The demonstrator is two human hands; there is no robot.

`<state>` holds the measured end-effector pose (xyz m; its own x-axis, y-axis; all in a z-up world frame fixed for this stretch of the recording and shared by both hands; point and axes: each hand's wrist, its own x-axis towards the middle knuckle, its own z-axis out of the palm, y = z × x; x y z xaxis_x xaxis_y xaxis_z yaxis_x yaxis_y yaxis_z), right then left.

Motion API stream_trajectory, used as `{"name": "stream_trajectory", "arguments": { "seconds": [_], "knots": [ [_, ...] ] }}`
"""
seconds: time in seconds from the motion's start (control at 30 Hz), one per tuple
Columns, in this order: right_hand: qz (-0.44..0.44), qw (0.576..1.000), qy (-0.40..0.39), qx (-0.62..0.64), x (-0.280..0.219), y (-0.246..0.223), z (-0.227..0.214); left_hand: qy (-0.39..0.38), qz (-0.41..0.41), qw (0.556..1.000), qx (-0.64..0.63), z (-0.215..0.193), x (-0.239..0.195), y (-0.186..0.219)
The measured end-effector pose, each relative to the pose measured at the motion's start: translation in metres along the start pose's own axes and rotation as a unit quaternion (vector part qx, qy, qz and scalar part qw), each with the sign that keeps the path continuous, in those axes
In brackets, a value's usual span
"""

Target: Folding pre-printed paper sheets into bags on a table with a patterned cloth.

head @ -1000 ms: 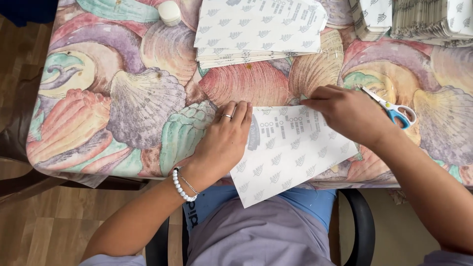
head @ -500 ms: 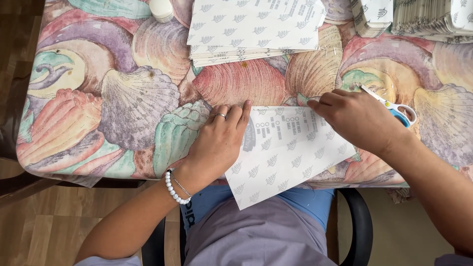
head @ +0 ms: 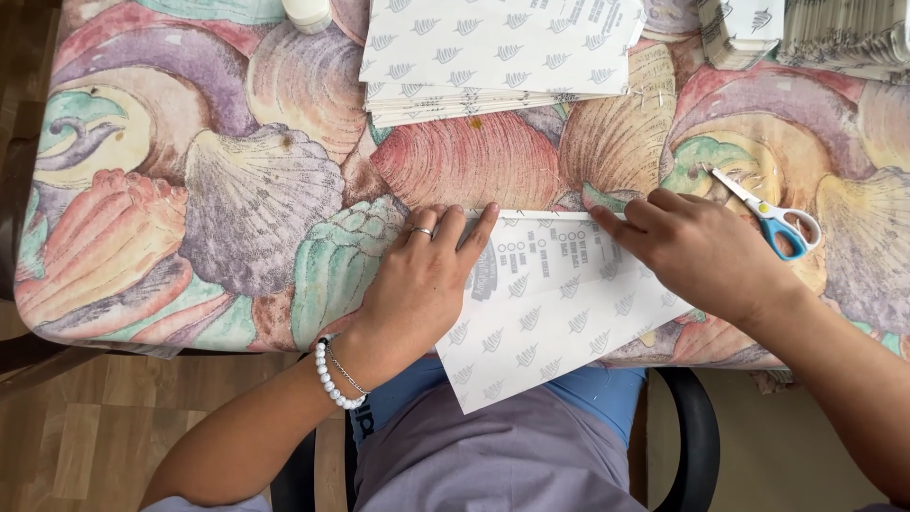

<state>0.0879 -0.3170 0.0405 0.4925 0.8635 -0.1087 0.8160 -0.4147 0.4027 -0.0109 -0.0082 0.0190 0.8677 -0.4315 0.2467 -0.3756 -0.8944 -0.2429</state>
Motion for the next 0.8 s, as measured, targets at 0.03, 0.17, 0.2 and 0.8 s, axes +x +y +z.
{"name": "stream_trajectory", "arguments": {
  "seconds": [0.03,0.17,0.2,0.8],
  "knots": [
    [0.0,1.0,-0.001,0.002,0.0,-0.001,0.001,-0.002,0.001,1.0,-0.001,0.002,0.0,0.0],
    [-0.03,0.999,0.007,-0.023,0.002,-0.003,0.001,0.002,-0.007,1.0,-0.009,0.006,-0.001,0.0],
    [-0.037,0.999,0.003,-0.035,0.003,-0.002,-0.001,-0.001,-0.004,1.0,-0.012,0.006,-0.001,-0.001],
    [-0.008,0.986,-0.142,-0.085,0.034,-0.019,-0.04,0.005,0.005,0.999,0.032,0.004,0.0,-0.002]
  ]
}}
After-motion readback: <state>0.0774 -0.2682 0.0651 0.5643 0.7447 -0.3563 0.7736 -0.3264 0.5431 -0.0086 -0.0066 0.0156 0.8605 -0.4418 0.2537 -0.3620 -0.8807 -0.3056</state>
